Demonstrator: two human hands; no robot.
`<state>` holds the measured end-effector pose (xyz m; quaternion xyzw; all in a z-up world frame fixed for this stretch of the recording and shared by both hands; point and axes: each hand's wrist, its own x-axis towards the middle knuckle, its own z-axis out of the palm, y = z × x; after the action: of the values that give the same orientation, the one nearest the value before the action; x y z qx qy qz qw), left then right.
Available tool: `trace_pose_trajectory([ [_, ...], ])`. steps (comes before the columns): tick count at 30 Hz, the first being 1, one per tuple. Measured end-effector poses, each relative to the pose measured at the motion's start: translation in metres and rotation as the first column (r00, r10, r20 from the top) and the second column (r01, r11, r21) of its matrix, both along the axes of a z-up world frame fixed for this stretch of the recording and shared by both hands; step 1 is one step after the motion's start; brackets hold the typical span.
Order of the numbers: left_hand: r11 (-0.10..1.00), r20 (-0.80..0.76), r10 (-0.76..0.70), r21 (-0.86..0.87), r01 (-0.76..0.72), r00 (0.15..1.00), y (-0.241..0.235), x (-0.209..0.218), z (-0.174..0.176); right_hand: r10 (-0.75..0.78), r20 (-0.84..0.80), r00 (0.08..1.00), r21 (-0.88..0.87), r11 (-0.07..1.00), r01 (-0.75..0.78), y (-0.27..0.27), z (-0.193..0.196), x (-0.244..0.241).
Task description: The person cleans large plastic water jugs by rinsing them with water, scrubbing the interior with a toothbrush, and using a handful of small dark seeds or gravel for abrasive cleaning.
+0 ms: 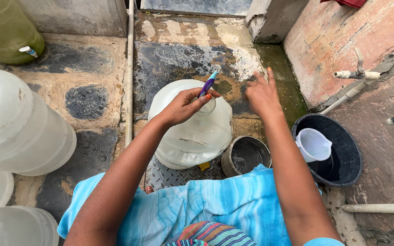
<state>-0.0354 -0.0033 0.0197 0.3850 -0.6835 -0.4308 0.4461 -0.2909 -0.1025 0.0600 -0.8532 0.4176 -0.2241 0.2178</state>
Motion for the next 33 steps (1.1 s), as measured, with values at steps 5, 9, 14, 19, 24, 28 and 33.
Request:
trace_pose_trajectory([
  [5, 0.999, 0.02, 0.025, 0.028, -0.025, 1.0, 0.0, 0.001, 0.0, 0.129, 0.172, 0.977, -0.131, 0.986, -0.107, 0.046, 0.035, 0.034],
  [9, 0.995, 0.114, 0.069, 0.07, -0.077, 0.991, 0.0, 0.001, 0.0, 0.152, 0.311, 0.938, -0.087, 0.987, -0.132, 0.083, 0.057, 0.064],
  [14, 0.999, 0.124, 0.034, -0.045, -0.029, 0.992, 0.007, -0.004, 0.002, 0.077, 0.365, 0.928, -0.068, 0.996, -0.056, 0.079, 0.048, 0.065],
  [19, 0.997, 0.225, 0.012, -0.078, 0.006, 0.974, 0.019, 0.009, 0.014, 0.046, 0.325, 0.944, -0.031, 0.999, -0.038, 0.072, 0.032, 0.073],
  [24, 0.981, 0.173, -0.035, 0.193, 0.001, 0.984, 0.021, 0.015, 0.024, 0.067, 0.614, 0.786, -0.063, 0.997, -0.037, 0.085, 0.077, 0.053],
  [28, 0.979, 0.174, -0.037, 0.204, 0.001, 0.984, 0.015, 0.016, 0.021, 0.08, 0.587, 0.806, -0.164, 0.986, 0.022, 0.09, 0.088, 0.036],
  [33, 0.982, 0.1, -0.07, 0.179, 0.051, 0.992, 0.012, 0.012, 0.017, -0.08, 0.342, 0.936, -0.097, 0.988, 0.12, 0.079, 0.034, 0.081],
])
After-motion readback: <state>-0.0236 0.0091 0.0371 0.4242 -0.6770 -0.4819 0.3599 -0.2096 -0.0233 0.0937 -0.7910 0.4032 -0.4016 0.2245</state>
